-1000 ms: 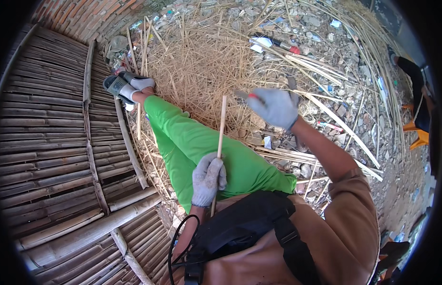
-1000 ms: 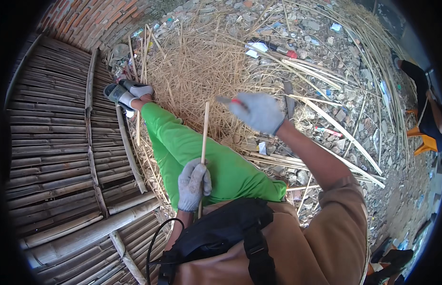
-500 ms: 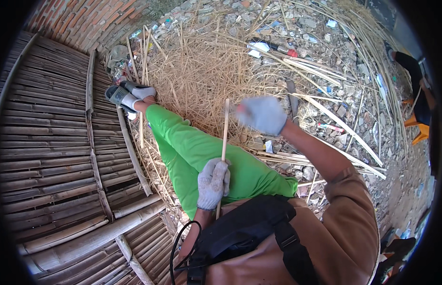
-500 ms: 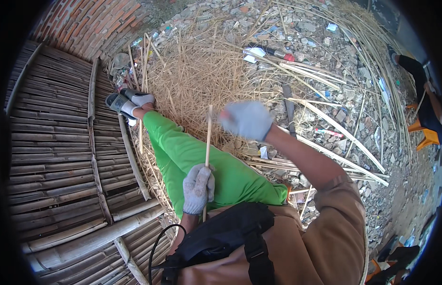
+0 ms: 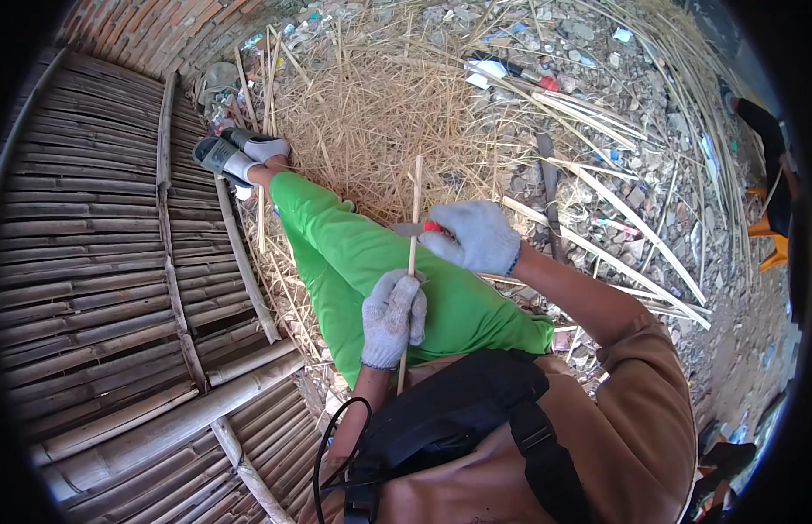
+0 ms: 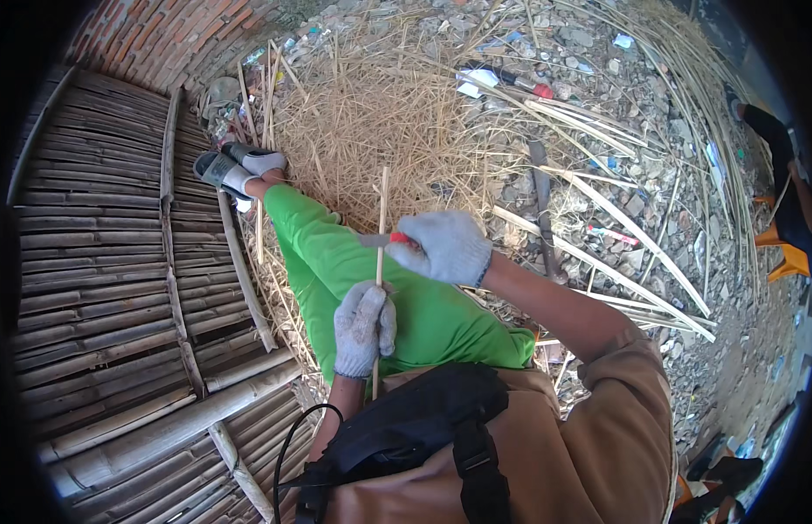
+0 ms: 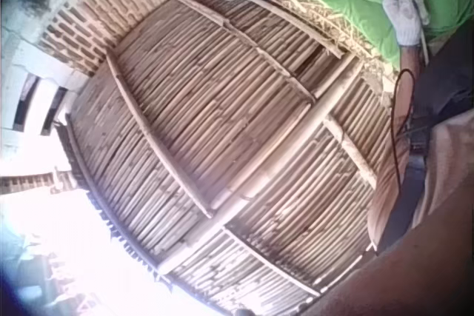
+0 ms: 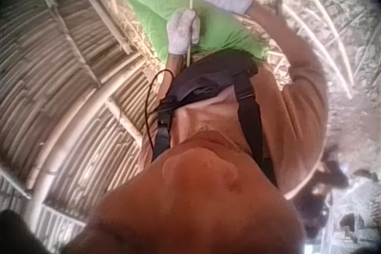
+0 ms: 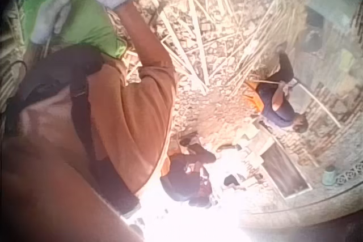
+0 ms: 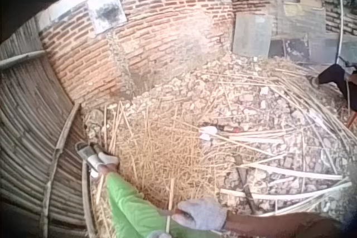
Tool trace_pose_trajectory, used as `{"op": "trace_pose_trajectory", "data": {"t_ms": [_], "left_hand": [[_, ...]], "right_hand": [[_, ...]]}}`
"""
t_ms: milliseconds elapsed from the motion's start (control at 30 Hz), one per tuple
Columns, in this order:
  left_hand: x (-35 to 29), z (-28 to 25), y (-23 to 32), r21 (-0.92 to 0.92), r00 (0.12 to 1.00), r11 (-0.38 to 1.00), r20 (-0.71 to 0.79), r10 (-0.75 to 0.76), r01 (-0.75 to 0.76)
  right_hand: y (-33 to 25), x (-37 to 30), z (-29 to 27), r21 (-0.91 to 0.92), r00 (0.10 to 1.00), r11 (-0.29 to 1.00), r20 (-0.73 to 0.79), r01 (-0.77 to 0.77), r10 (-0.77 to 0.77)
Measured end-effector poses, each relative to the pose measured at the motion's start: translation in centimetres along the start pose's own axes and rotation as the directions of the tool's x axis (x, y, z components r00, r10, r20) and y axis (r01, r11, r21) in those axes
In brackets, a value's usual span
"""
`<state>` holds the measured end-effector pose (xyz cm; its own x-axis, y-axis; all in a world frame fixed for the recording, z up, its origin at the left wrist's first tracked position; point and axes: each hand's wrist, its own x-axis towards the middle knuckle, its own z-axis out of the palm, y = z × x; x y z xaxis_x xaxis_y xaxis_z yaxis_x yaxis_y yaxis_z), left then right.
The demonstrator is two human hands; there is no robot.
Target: The person whittles a bamboo stick with a small blade, removing thin shavings to smooth and shape the wood.
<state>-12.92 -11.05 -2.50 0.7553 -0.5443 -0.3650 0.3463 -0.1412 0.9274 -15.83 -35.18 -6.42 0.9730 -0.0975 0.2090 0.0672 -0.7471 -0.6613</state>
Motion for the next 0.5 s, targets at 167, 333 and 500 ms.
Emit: {"op": "trace_pose_trajectory", "data": {"t_ms": [167, 333, 500], "left_hand": [[-0.8, 0.0, -0.4, 0.031, 1.000, 0.999, 0.017, -0.023, 0.023], [-2.4, 0.1, -1.0, 0.040, 0.997, 0.997, 0.033, -0.066, 0.065], [-1.4, 0.1, -0.7, -0.007, 0.997, 0.997, -0.034, -0.076, 0.076]], "right_hand": [[2.3, 1.5, -2.1, -0.087, 0.992, 0.993, -0.107, -0.080, 0.071], [9.1, 3.9, -6.6, -0.131, 0.935, 0.953, -0.271, -0.273, 0.230], [2.8, 1.5, -4.5, -0.026, 0.993, 0.999, -0.113, -0.032, 0.029]]}}
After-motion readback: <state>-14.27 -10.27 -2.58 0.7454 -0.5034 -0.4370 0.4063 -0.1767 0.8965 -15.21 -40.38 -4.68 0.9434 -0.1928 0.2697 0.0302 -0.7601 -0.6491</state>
